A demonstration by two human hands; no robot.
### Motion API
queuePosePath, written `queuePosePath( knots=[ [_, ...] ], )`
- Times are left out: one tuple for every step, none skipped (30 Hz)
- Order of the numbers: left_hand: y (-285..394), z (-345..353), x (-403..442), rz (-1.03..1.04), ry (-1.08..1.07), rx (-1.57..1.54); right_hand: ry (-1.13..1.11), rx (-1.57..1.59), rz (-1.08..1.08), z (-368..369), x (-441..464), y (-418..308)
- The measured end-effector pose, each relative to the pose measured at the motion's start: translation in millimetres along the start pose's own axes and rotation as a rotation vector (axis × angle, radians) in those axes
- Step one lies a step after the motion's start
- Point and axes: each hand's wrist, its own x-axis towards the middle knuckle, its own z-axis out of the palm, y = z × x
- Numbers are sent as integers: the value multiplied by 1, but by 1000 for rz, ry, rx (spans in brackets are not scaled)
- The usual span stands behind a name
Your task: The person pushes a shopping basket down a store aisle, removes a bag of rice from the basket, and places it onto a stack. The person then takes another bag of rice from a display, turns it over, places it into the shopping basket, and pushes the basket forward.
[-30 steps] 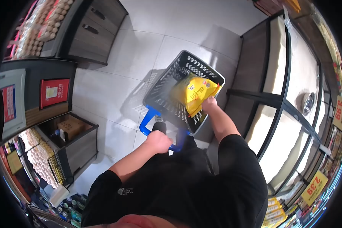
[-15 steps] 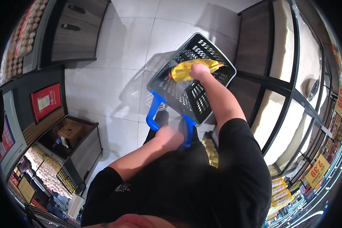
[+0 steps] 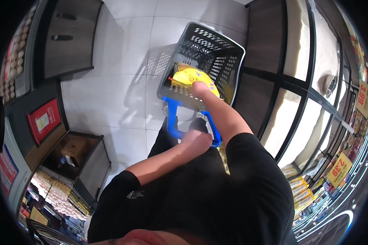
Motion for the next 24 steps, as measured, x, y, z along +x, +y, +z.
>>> queuePosePath(
  knots=[
    [0,-2,0,-8,-11,9,-27,-2,-5,-4,-2,0],
    [1,-1,2,-6,19,16,-52,-2,-10,-7,-5,2],
    [0,1,6,-2,49,23,-76,-1,-13,-11,-8,5],
    [-1,2,11,6,82,30,49,15,-35,-11,-18,8],
    [-3,2,16,4,77,85,177,25,-53,-9,-34,13],
    [-2,-1,19,5,74,138,307,31,-66,-11,-53,15],
    [0,-3,22,8,68,187,337,164,-78,-15,-71,18],
    [11,-29,26,-71,-118,217,435,262,-63,-15,-98,19],
    [12,-35,32,-71,-116,216,533,359,-47,-13,-126,23],
    [11,-35,39,-72,-113,213,548,420,-56,-13,-159,28],
    [11,-39,45,-75,-113,212,562,482,-68,-10,-189,34],
    [16,-54,50,-70,-199,255,574,554,-132,-1,-212,40],
    [9,-44,61,-125,-189,239,585,621,-200,6,-231,44],
    [10,-52,65,-94,-140,197,559,612,-254,-2,-258,36],
    [9,-60,67,-64,-101,160,497,615,-274,-12,-278,30],
    [11,-66,78,-119,-221,253,656,504,-352,-11,-287,24],
    [14,-78,82,-135,-307,317,814,385,-426,-12,-291,19],
    [6,-77,82,-77,-277,338,875,249,-434,-18,-290,18],
    [-1,-78,86,-19,-235,357,767,176,-378,-28,-286,20],
    [0,-97,84,-47,-259,411,660,103,-323,-39,-280,20],
    [-1,-113,76,-79,-304,463,540,51,-266,-41,-274,16],
    [-23,-102,71,-2,-142,490,479,83,-212,-34,-247,14],
    [-26,-101,74,-46,-155,479,426,105,-160,-31,-218,17],
    [-27,-108,86,-86,-148,467,604,61,-207,-41,-212,19]
  ],
)
